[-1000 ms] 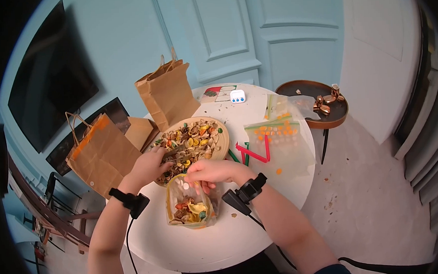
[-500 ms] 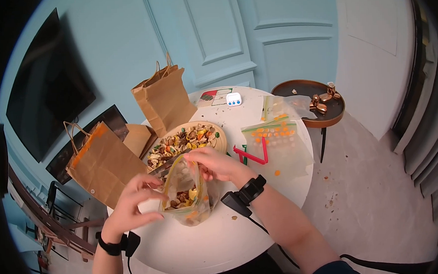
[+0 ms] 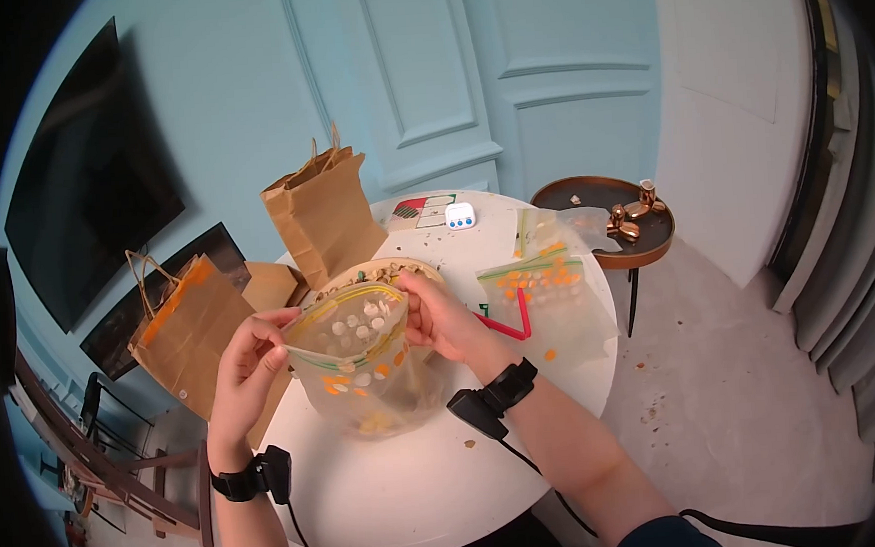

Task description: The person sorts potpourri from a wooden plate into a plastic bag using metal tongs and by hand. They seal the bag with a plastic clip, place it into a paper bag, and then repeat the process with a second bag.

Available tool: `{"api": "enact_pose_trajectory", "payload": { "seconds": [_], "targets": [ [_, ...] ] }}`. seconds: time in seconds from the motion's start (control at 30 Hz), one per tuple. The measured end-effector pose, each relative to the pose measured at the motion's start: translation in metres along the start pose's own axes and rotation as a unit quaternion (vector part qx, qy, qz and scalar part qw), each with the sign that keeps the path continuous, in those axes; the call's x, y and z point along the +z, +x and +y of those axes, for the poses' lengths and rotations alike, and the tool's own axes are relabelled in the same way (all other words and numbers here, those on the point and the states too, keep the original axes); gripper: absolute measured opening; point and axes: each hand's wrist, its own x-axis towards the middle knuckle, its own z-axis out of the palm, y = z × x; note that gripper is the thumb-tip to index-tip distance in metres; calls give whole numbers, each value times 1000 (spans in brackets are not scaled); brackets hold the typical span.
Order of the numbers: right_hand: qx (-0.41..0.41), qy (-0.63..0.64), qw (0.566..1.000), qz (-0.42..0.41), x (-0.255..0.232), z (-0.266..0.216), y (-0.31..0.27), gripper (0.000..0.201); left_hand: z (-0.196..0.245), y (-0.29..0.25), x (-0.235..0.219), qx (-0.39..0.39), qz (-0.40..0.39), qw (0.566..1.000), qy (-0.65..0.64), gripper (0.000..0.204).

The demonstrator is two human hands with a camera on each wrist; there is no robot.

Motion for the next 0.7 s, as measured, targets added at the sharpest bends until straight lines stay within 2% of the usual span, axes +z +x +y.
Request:
{"api": "enact_pose_trajectory", "payload": {
  "seconds": [0.03,0.07,0.13,0.17,0.2,0.23,0.3,0.37,0.4,0.47,0.57,0.6,0.67,0.7],
  "targets": [
    [-42,-7,999,-33,-1,-3,-1,32,-4,2,4,11,8,1000,-14,10],
    [-44,-9,999,-31,1,-2,0,32,-9,4,9,13,6,1000,-17,10],
    [-199,-135,971,7,9,3,4,43,-23,8,18,30,53,996,-70,11],
    [-201,-138,970,11,8,2,3,43,-30,9,20,38,81,993,-73,11],
    [-187,-155,970,-23,7,1,2,47,-38,9,22,39,78,993,-76,11],
    [-173,-172,968,-57,7,-1,2,52,-46,8,23,35,126,988,-80,10],
    [-175,-189,963,-72,11,-4,-4,50,-51,10,28,31,209,974,-86,7],
    [-173,-202,960,-90,17,-8,-10,49,-58,8,25,18,226,969,-100,8],
    [-152,-239,956,-72,20,-9,-11,47,-61,5,22,4,243,964,-110,9],
    [-128,-269,953,-59,19,-5,-8,45,-58,4,25,-6,254,959,-127,10],
    [-143,-272,952,1,15,0,-4,29,-66,2,25,-40,257,949,-180,13],
    [-140,-270,953,-3,15,-2,-5,29,-72,1,23,-61,244,950,-186,11],
    [-139,-304,942,19,14,-4,-6,27,-80,0,21,-65,241,946,-209,7],
    [-152,-295,943,3,15,-5,-7,24,-83,0,21,-60,245,943,-215,7]
  ]
}}
